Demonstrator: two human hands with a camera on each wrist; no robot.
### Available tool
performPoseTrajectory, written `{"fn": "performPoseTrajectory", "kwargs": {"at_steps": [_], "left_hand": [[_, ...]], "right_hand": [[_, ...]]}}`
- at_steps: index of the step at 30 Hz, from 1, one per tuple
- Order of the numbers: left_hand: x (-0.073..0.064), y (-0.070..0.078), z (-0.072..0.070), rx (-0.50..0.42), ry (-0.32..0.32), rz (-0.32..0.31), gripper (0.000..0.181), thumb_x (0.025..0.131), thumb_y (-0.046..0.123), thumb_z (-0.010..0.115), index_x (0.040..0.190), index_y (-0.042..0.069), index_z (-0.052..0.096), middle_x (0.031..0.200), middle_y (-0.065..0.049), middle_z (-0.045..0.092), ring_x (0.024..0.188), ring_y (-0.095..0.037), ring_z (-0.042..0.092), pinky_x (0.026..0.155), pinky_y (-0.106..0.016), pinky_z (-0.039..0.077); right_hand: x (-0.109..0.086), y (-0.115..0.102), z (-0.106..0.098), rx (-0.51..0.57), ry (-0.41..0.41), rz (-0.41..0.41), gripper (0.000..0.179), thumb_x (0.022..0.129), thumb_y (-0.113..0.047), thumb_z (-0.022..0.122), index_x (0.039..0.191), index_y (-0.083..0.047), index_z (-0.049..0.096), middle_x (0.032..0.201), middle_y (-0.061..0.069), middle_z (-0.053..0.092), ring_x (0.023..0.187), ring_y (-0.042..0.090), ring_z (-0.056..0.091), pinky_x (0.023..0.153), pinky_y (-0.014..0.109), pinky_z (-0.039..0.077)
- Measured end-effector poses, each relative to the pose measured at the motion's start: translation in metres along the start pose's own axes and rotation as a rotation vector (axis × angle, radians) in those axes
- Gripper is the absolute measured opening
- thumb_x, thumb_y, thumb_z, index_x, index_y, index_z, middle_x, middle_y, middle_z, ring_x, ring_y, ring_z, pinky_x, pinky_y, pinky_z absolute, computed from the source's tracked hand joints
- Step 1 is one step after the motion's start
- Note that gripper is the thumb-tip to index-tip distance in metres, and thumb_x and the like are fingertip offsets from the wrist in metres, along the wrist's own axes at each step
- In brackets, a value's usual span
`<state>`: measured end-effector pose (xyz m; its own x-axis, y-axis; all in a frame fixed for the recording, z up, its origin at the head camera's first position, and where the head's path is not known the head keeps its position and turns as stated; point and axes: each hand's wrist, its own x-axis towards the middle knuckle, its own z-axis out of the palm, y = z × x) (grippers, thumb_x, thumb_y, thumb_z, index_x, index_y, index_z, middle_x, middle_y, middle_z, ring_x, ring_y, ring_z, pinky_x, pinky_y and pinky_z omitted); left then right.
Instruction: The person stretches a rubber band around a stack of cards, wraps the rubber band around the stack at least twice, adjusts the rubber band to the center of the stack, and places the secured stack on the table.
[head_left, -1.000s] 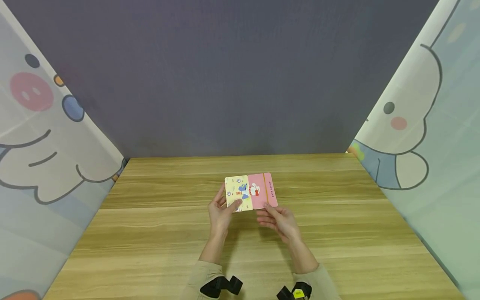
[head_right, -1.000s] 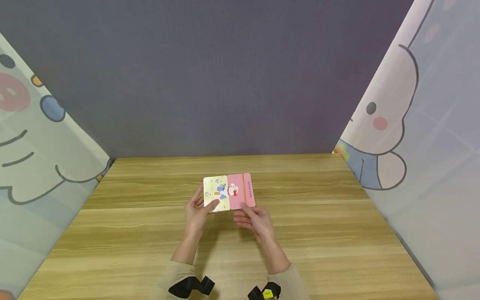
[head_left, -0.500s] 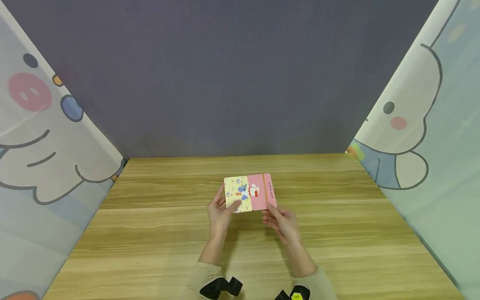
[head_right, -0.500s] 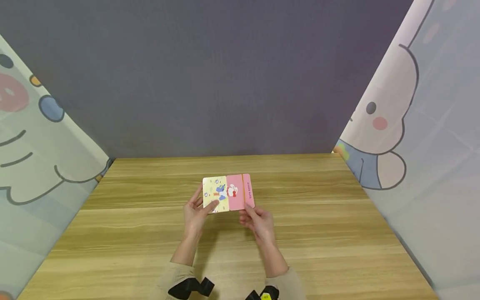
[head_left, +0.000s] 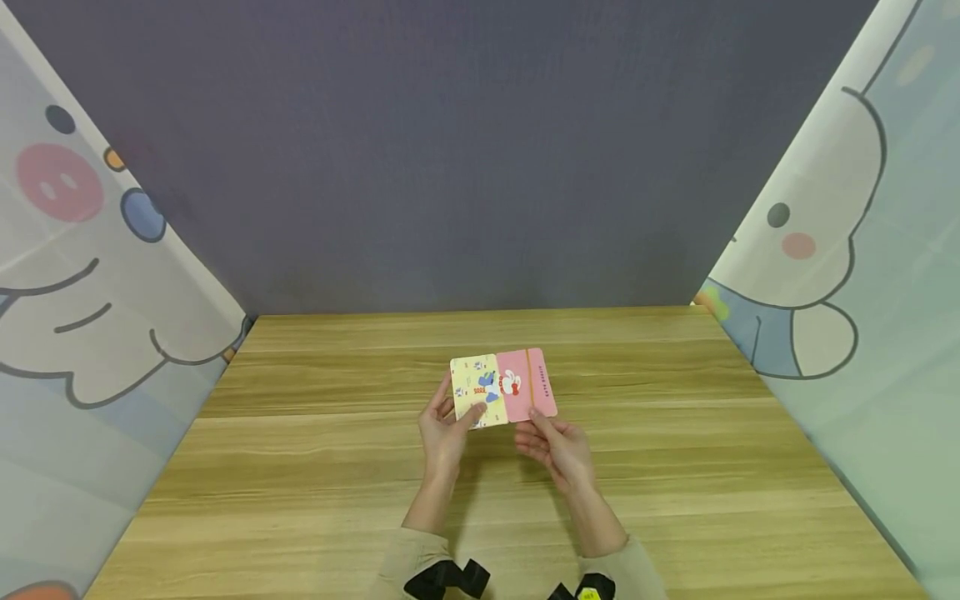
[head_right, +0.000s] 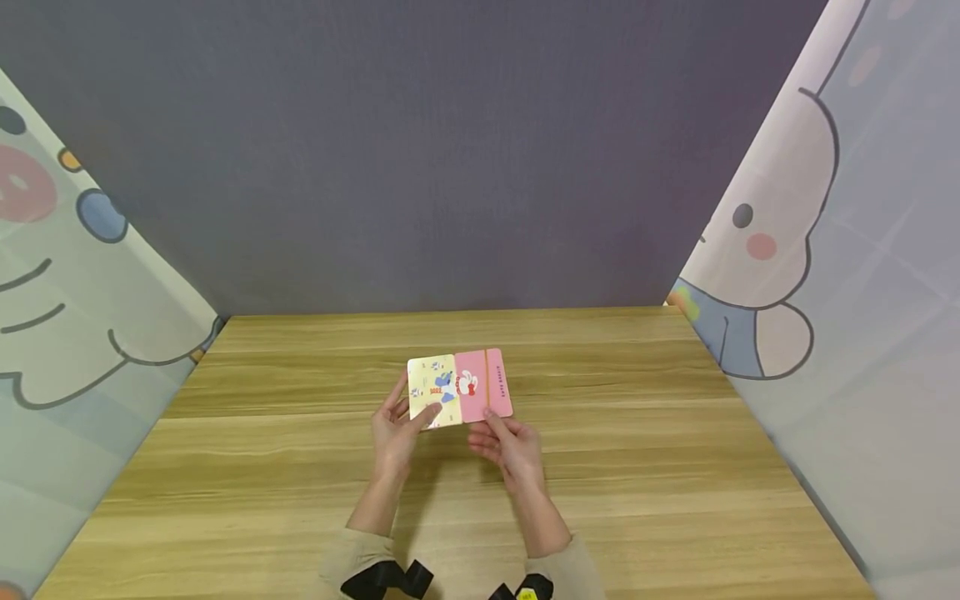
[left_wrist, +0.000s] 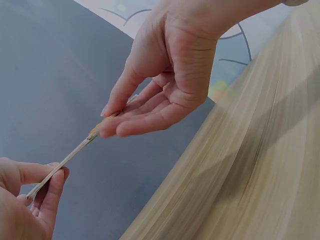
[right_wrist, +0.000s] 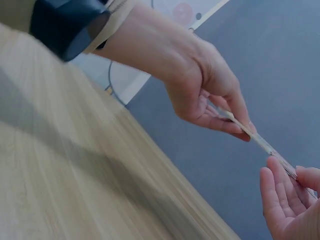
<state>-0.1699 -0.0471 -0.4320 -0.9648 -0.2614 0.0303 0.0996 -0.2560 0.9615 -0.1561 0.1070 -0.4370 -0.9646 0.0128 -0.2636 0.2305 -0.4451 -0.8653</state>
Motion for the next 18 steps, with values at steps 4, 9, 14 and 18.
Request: {"fn": "performPoseTrajectory", "kwargs": {"at_steps": [4,9,14,18], "left_hand": [[-0.002,-0.001,0.002,0.001,-0.013,0.014,0.068,0.071,-0.006,0.069,0.132,0.008,0.041,0.096,-0.022,0.060,0.074,-0.021,0.064,0.064,-0.026,0.055],[-0.002,-0.001,0.002,-0.002,-0.010,0.011,0.068,0.071,-0.006,0.069,0.131,0.008,0.042,0.096,-0.022,0.060,0.073,-0.021,0.063,0.063,-0.024,0.055],[-0.003,0.001,0.001,-0.010,-0.021,0.000,0.068,0.071,-0.006,0.069,0.131,0.007,0.042,0.095,-0.021,0.060,0.073,-0.020,0.063,0.062,-0.024,0.055],[-0.002,0.003,-0.001,-0.016,-0.023,0.002,0.068,0.070,-0.007,0.070,0.131,0.007,0.043,0.095,-0.021,0.060,0.072,-0.019,0.063,0.062,-0.024,0.055]], "right_hand": [[-0.001,0.000,0.001,0.003,-0.041,0.025,0.021,0.086,-0.014,0.058,0.090,0.007,0.061,0.076,0.015,0.066,0.065,0.021,0.065,0.067,0.032,0.055],[-0.001,0.002,-0.001,-0.029,-0.067,0.012,0.022,0.085,-0.017,0.061,0.087,0.004,0.062,0.076,0.014,0.066,0.066,0.021,0.065,0.068,0.033,0.055],[0.019,0.023,-0.027,-0.179,-0.143,-0.075,0.040,0.083,-0.029,0.062,0.097,0.009,0.061,0.083,0.014,0.066,0.071,0.022,0.065,0.070,0.037,0.054],[0.041,0.038,-0.059,-0.304,-0.231,-0.158,0.036,0.084,-0.030,0.061,0.098,0.003,0.064,0.085,0.011,0.067,0.073,0.021,0.065,0.066,0.035,0.055]]}}
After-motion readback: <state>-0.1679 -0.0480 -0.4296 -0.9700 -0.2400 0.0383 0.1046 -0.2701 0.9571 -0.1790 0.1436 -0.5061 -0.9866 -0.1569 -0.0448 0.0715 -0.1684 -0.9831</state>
